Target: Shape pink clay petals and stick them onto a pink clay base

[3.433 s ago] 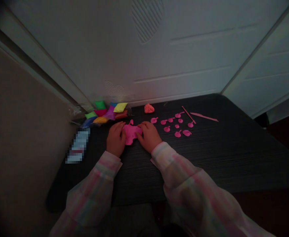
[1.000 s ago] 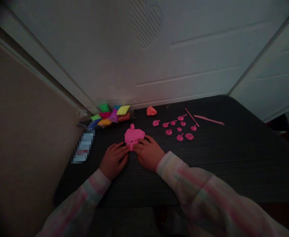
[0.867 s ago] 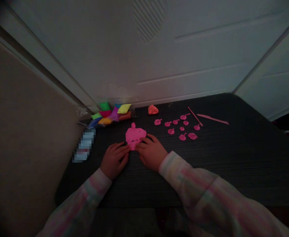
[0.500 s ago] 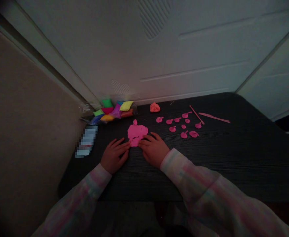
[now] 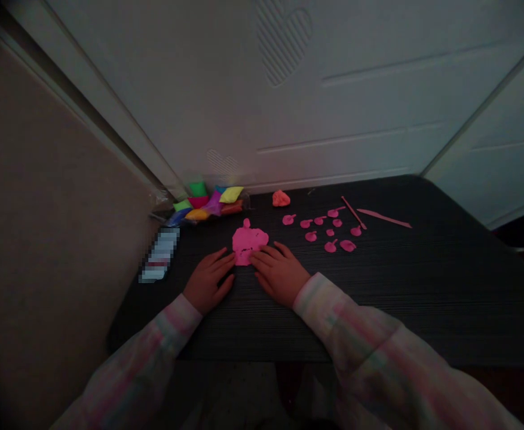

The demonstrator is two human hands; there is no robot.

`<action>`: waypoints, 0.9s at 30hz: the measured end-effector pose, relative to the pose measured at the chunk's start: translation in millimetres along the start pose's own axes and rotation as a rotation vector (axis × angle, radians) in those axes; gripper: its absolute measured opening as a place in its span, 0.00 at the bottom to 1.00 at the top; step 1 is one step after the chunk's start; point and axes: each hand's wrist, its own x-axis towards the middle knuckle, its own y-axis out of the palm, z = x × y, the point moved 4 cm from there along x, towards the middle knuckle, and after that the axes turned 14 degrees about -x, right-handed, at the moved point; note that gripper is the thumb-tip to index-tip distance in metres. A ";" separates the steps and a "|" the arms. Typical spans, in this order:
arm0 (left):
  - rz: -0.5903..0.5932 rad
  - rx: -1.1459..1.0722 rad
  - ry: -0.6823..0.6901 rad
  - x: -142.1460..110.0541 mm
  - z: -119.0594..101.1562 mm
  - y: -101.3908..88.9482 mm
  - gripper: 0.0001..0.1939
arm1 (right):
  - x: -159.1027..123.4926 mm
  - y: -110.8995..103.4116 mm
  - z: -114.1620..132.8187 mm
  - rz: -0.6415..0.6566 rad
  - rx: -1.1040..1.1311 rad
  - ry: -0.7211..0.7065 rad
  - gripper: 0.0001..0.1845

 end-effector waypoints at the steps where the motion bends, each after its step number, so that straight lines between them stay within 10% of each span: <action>1: -0.004 0.010 0.004 0.6 -0.8 0.0 0.17 | 2.9 0.3 2.6 -0.007 0.002 0.003 0.18; 27: 0.156 0.168 0.162 8.9 2.9 -5.9 0.15 | 11.5 5.1 13.2 -0.009 -0.022 0.041 0.16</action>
